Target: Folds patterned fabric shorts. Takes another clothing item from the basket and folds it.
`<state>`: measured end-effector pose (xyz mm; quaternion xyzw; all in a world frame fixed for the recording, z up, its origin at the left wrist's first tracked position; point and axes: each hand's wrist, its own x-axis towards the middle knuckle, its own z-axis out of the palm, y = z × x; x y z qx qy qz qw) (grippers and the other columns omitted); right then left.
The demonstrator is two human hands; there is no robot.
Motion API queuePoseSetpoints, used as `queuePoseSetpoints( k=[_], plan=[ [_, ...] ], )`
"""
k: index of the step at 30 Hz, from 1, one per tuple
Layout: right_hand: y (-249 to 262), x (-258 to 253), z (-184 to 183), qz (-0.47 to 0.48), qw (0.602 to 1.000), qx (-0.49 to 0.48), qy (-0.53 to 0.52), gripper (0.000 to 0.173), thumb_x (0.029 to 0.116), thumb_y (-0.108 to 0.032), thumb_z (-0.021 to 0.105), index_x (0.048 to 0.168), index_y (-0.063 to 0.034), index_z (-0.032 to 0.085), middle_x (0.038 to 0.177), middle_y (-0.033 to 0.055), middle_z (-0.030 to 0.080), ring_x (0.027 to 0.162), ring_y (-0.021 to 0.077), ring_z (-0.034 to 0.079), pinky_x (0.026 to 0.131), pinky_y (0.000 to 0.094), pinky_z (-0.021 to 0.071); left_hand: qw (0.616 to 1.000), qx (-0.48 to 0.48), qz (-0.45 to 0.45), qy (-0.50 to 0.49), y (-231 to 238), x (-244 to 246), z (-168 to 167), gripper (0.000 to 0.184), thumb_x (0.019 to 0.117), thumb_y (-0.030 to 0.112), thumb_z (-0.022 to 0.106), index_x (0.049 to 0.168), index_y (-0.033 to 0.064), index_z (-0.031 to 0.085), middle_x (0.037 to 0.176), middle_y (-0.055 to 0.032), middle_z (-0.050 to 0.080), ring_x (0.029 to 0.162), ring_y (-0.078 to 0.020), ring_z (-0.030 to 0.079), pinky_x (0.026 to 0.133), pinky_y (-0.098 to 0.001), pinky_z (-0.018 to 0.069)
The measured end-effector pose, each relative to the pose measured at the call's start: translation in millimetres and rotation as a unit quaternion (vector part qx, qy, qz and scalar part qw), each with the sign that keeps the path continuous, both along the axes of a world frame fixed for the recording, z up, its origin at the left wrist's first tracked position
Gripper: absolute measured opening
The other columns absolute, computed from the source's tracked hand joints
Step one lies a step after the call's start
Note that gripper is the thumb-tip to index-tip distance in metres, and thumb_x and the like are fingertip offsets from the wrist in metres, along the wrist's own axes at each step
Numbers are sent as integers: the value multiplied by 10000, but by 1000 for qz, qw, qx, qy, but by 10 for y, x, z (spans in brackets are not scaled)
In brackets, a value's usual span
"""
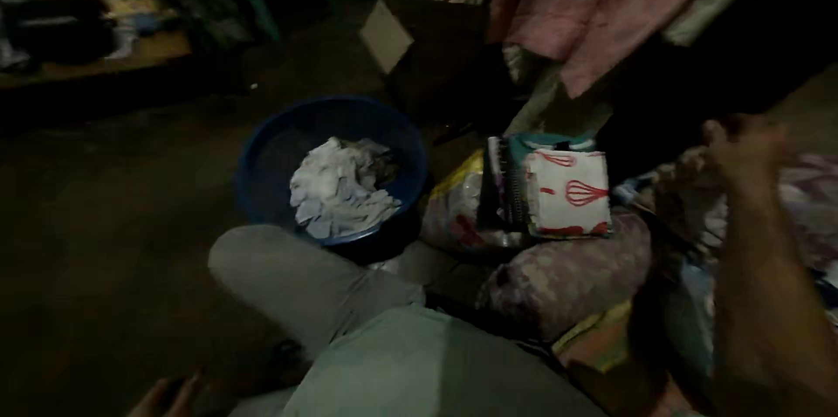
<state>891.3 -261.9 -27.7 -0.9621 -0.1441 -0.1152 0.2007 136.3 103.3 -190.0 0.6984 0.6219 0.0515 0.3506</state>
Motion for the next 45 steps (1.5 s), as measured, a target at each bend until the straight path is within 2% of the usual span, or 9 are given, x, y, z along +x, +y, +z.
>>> queuePoseSetpoints(
  k=[4, 7, 10, 15, 22, 32, 36, 39, 45],
  plan=[
    [1396, -564, 347, 209, 978, -4, -27, 465, 1066, -293, 522, 1344, 75, 581, 1426, 395, 454, 1334, 574, 427, 1100, 690, 335, 996, 71, -5, -51, 74, 405, 243, 358, 1055, 127, 524, 1304, -130, 555, 1211, -354, 613, 1065, -415, 631, 947, -548, 493],
    [2486, -1018, 202, 400, 916, -36, -14, 397, 1043, -241, 574, 1290, 67, 621, 1379, 348, 526, 1308, 530, 484, 1089, 667, 373, 987, 111, -32, -108, 200, 850, 282, 574, 1026, 225, 580, 1468, -103, 419, 1533, -363, 362, 1377, -468, 449, 1114, -548, 404],
    [3513, -1512, -347, 548, 829, -108, 35, 391, 1021, -289, 626, 1270, 10, 664, 1338, 289, 581, 1270, 500, 532, 1038, 686, 418, 972, 192, -63, -123, 363, 1288, 133, 893, 898, 521, 657, 1515, -66, 390, 1624, -364, 164, 1498, -540, 192, 1209, -623, 206],
    [4618, -2315, -1712, 571, 728, -316, 209, 407, 1045, -306, 584, 1316, -8, 648, 1358, 270, 597, 1272, 471, 562, 1028, 700, 428, 971, 227, -66, -24, 698, 1628, -21, 786, 857, 653, 615, 1431, 116, 587, 1624, -307, 253, 1473, -600, 183, 1175, -711, 154],
    [4963, -2615, -3261, 471, 673, -463, 333, 523, 984, -306, 649, 1284, 120, 605, 1421, 331, 522, 1341, 492, 492, 1067, 704, 390, 970, 237, -55, -16, 1044, 1714, 15, 399, 946, 436, 575, 1204, 178, 738, 1437, -232, 552, 1346, -533, 446, 1049, -694, 364],
    [5053, -2892, -3884, 486, 657, -483, 315, 590, 1036, -259, 528, 1543, 9, 393, 1637, 251, 289, 1512, 486, 232, 1184, 705, 185, 962, 266, -50, -23, 1211, 1740, -35, 414, 927, 469, 521, 1070, 184, 785, 1264, -197, 671, 1164, -482, 602, 897, -640, 475],
    [5039, -2938, -3938, 498, 620, -523, 308, 577, 1035, -339, 540, 1447, 64, 508, 1564, 280, 402, 1476, 488, 310, 1170, 719, 198, 960, 276, -30, -34, 1194, 1717, -56, 395, 928, 458, 515, 1055, 196, 783, 1253, -164, 679, 1151, -432, 612, 889, -589, 485],
    [5081, -2994, -3811, 496, 600, -534, 330, 454, 1010, -317, 597, 1245, 68, 653, 1392, 278, 576, 1340, 453, 511, 1075, 690, 382, 962, 268, -24, -36, 1171, 1719, -47, 415, 927, 478, 511, 1062, 192, 780, 1265, -152, 674, 1171, -421, 601, 907, -584, 477],
    [5153, -3006, -3077, 511, 682, -326, 409, 308, 1027, -127, 556, 1186, 120, 649, 1253, 312, 630, 1221, 419, 600, 1067, 557, 447, 969, 244, -29, -40, 1146, 1714, 36, 380, 941, 415, 553, 1112, 149, 764, 1287, -175, 657, 1198, -442, 586, 924, -613, 471]
  ],
)
